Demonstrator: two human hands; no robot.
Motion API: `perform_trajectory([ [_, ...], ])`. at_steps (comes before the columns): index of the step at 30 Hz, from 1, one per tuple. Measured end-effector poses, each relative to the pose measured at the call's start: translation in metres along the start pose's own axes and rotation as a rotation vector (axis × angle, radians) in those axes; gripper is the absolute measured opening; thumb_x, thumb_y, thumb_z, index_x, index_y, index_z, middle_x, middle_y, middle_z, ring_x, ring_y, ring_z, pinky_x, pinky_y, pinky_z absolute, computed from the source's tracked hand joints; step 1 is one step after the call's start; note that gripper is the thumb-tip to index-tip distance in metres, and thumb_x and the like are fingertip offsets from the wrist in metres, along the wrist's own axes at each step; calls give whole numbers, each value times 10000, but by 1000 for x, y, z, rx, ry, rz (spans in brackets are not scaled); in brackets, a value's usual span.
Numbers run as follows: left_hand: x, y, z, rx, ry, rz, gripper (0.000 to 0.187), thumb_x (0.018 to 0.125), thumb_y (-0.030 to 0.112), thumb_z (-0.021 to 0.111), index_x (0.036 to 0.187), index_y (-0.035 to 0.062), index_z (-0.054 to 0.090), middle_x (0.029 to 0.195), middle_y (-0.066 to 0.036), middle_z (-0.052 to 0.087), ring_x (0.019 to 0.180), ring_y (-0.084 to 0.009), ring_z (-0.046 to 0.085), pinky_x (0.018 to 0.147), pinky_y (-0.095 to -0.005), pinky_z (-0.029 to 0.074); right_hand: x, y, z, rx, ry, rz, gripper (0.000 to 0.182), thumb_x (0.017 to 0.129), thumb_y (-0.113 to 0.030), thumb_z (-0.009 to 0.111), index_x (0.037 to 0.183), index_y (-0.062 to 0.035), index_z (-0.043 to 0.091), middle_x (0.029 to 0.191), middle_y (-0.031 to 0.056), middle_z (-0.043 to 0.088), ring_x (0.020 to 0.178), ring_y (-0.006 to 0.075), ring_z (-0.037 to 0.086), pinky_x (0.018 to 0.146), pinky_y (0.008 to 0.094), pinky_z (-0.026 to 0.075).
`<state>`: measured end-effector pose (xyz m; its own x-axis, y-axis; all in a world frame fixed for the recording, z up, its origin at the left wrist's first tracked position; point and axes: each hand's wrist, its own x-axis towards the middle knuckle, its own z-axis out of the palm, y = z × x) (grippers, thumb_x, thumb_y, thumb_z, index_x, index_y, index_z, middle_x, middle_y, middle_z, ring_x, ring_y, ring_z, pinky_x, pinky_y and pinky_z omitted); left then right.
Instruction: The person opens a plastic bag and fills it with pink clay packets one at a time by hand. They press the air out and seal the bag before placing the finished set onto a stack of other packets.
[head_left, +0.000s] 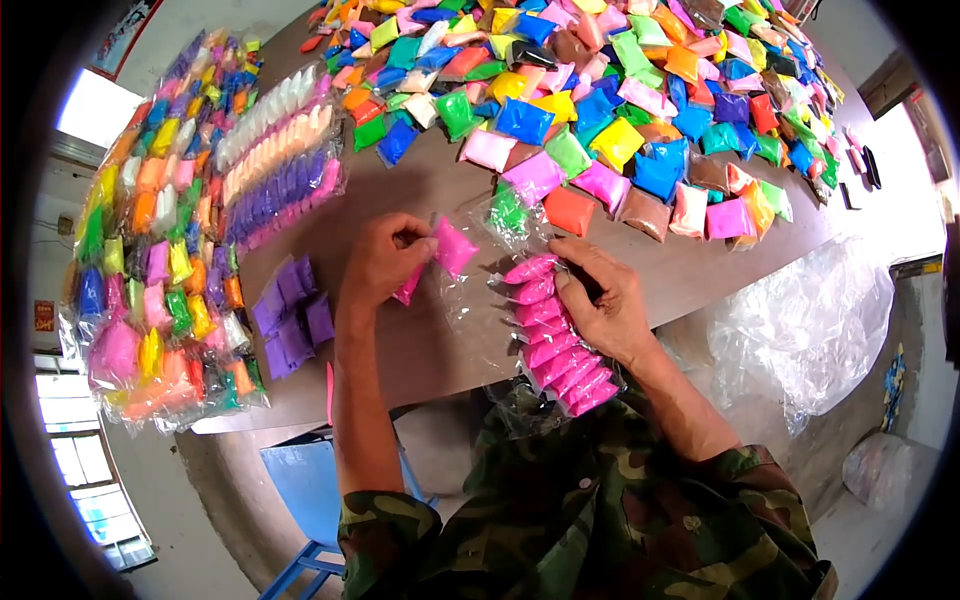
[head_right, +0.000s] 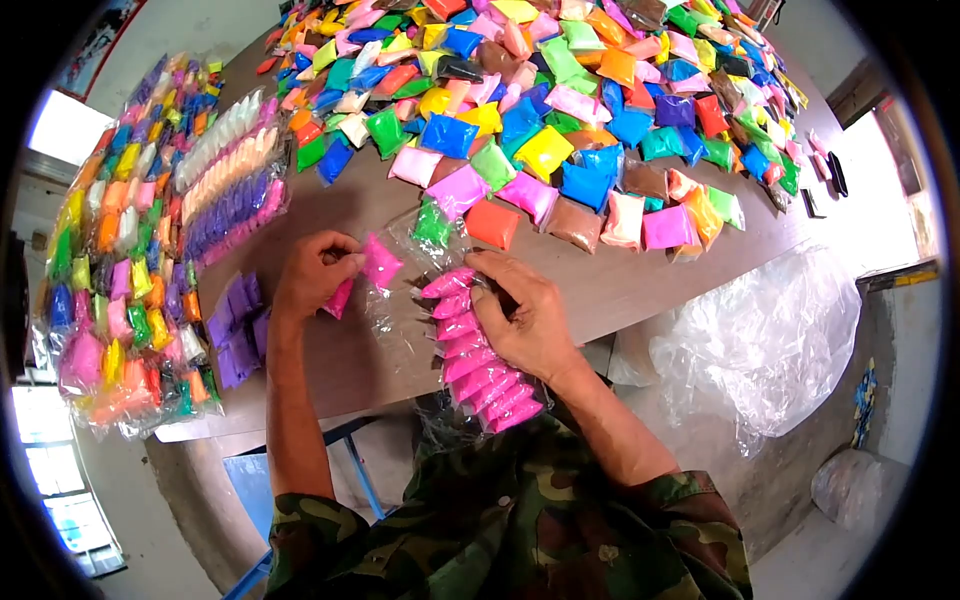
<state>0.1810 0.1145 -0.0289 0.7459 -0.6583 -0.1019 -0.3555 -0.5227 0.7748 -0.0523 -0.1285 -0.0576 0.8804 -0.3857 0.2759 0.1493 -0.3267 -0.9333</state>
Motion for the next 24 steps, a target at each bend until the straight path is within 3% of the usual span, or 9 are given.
perform_trajectory([
  [6, -13, 5, 9, -124, 88, -108, 304, 899, 150, 918, 1117, 2, 765, 847, 28, 701, 748, -37, 585, 651, -250, 489, 2, -1, 2, 11, 17, 3, 360, 953, -11, 699, 1306, 52, 730, 1287, 256, 760, 1204, 367, 752, 1065, 411, 558],
  [8, -16, 20, 11, 79, 132, -35, 355, 874, 226, 935, 1094, 13, 756, 861, -29, 733, 771, -93, 646, 695, -320, 544, 1, 0, 2, 4, 19, -5, 358, 953, -10, 698, 1304, 52, 729, 1285, 255, 761, 1198, 366, 754, 1058, 409, 561],
  [11, -12, 5, 23, 148, 205, 31, 426, 844, 257, 963, 1126, 23, 747, 890, -30, 737, 775, -95, 640, 715, -327, 549, 2, 0, 2, -20, 18, -16, 356, 951, -16, 702, 1300, 52, 730, 1282, 253, 762, 1190, 365, 758, 1052, 405, 563],
  [15, -12, -4, 16, 231, 158, 50, 402, 862, 218, 949, 1141, 21, 736, 910, -17, 740, 778, -96, 635, 723, -311, 550, 1, -3, 1, -10, 22, 6, 357, 950, -29, 708, 1297, 51, 731, 1279, 252, 764, 1191, 368, 756, 1052, 409, 564],
  [17, -16, -10, 7, -242, 192, -94, 354, 887, 163, 921, 1148, 18, 731, 926, -9, 748, 792, -87, 639, 726, -284, 550, 1, -3, 1, -13, 23, 17, 357, 950, -33, 710, 1297, 50, 731, 1280, 250, 763, 1192, 367, 755, 1052, 410, 564],
  [18, -21, -9, 1, -242, 189, -95, 354, 887, 163, 921, 1148, 18, 731, 926, -9, 748, 792, -87, 639, 726, -284, 550, 1, -3, 1, -9, 21, 13, 362, 953, -34, 710, 1305, 48, 728, 1275, 245, 763, 1181, 359, 756, 1046, 406, 565],
  [20, -38, 4, -14, -230, 511, -15, 287, 910, 114, 888, 1128, 11, 733, 927, -4, 737, 797, -75, 646, 723, -256, 544, 1, -2, 1, -4, 20, 12, 367, 955, -34, 710, 1313, 46, 725, 1271, 240, 762, 1171, 351, 757, 1040, 403, 565],
  [24, -76, 49, 1, -204, 532, -82, 264, 907, 96, 884, 1115, 24, 738, 911, 6, 726, 764, -67, 634, 698, -251, 532, 0, -4, 1, 16, -8, 65, 400, 961, -35, 712, 1354, 37, 705, 1261, 227, 759, 1137, 313, 757, 1014, 382, 566],
])
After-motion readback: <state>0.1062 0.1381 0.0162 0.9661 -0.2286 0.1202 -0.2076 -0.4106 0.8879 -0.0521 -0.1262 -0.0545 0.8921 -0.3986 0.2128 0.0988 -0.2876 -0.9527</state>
